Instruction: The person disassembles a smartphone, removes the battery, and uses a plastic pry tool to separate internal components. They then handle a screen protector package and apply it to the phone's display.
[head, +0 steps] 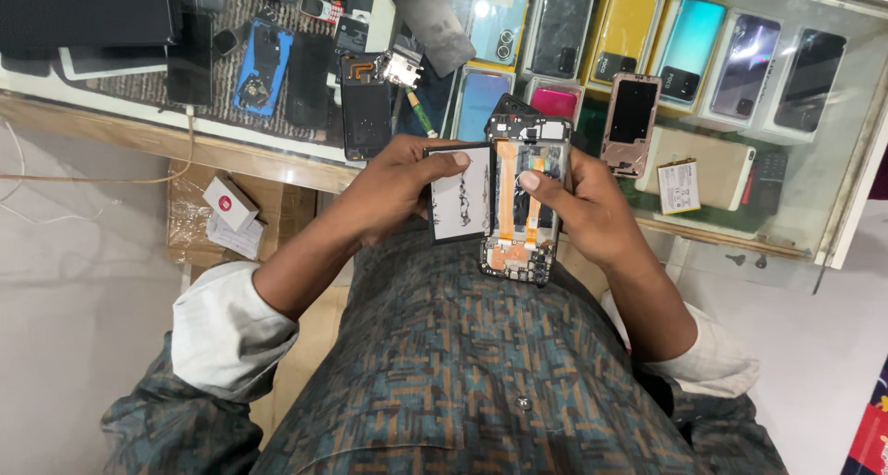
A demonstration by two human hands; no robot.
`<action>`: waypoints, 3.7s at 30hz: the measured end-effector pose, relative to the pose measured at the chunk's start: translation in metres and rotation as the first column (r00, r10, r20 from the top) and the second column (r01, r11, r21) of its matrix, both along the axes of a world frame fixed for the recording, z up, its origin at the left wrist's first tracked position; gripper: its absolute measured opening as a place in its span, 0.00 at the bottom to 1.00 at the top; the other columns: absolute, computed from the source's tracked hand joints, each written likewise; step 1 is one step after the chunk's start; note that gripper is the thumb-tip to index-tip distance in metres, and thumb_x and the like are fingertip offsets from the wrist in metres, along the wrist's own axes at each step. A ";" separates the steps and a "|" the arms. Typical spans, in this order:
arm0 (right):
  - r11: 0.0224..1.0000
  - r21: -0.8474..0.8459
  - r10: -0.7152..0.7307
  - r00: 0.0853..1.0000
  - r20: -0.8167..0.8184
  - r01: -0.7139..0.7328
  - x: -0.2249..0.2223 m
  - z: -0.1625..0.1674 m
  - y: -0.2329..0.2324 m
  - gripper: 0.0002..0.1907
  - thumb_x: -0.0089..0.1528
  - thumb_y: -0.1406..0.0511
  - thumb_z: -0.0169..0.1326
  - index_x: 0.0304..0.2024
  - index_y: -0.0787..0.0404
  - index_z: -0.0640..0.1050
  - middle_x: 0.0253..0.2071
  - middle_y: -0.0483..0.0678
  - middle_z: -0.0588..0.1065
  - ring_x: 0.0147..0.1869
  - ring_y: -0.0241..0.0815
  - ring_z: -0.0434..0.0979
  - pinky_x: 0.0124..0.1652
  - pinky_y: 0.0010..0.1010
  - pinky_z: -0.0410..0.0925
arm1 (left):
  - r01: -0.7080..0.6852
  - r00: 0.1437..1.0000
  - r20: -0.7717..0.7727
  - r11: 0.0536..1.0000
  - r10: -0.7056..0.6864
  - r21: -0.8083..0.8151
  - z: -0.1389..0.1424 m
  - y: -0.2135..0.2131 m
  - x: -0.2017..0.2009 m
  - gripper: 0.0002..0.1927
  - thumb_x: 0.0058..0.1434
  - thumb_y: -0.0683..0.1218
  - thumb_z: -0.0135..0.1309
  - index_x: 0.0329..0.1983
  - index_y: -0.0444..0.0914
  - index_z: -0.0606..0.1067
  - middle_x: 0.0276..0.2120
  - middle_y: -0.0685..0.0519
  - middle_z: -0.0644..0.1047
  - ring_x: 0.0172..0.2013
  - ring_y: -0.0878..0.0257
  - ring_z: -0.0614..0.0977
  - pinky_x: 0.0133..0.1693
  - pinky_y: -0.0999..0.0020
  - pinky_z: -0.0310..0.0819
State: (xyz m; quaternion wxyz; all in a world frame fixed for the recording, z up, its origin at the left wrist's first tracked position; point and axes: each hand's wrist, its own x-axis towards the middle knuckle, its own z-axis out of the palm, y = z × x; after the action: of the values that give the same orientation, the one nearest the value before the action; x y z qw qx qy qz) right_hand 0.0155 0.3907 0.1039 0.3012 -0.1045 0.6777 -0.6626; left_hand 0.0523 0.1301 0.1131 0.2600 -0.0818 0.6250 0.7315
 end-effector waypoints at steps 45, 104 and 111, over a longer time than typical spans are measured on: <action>0.900 -0.168 -0.316 0.866 0.388 0.403 0.003 -0.021 0.020 0.17 0.68 0.63 0.50 0.57 0.65 0.74 0.38 0.43 0.78 0.25 0.25 0.71 0.16 0.16 0.53 | -0.578 0.815 0.253 0.717 0.521 0.389 -0.051 -0.016 0.037 0.11 0.64 0.44 0.59 0.46 0.36 0.73 0.35 0.45 0.83 0.31 0.61 0.86 0.33 0.68 0.82; 0.883 -0.088 -0.398 0.835 0.380 0.461 -0.031 -0.033 -0.006 0.09 0.69 0.67 0.52 0.50 0.63 0.75 0.36 0.46 0.78 0.23 0.28 0.71 0.16 0.16 0.55 | -0.541 0.824 0.229 0.598 0.519 0.591 -0.042 -0.033 0.037 0.26 0.71 0.44 0.27 0.67 0.26 0.63 0.54 0.31 0.76 0.51 0.42 0.83 0.51 0.52 0.82; 0.908 -0.130 -0.328 0.870 0.370 0.397 -0.045 -0.046 -0.033 0.08 0.71 0.66 0.53 0.49 0.64 0.75 0.35 0.46 0.77 0.22 0.29 0.69 0.18 0.17 0.55 | -0.592 0.776 0.280 0.500 0.565 0.632 -0.053 -0.064 0.041 0.21 0.72 0.45 0.35 0.63 0.29 0.64 0.52 0.33 0.76 0.50 0.45 0.84 0.47 0.52 0.85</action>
State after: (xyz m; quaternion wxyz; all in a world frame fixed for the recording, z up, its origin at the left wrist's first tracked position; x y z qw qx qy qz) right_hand -0.0297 0.3573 0.0580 0.2709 0.1109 0.5524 -0.7805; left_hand 0.0930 0.0665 0.0603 0.0224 -0.1963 0.2371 0.9512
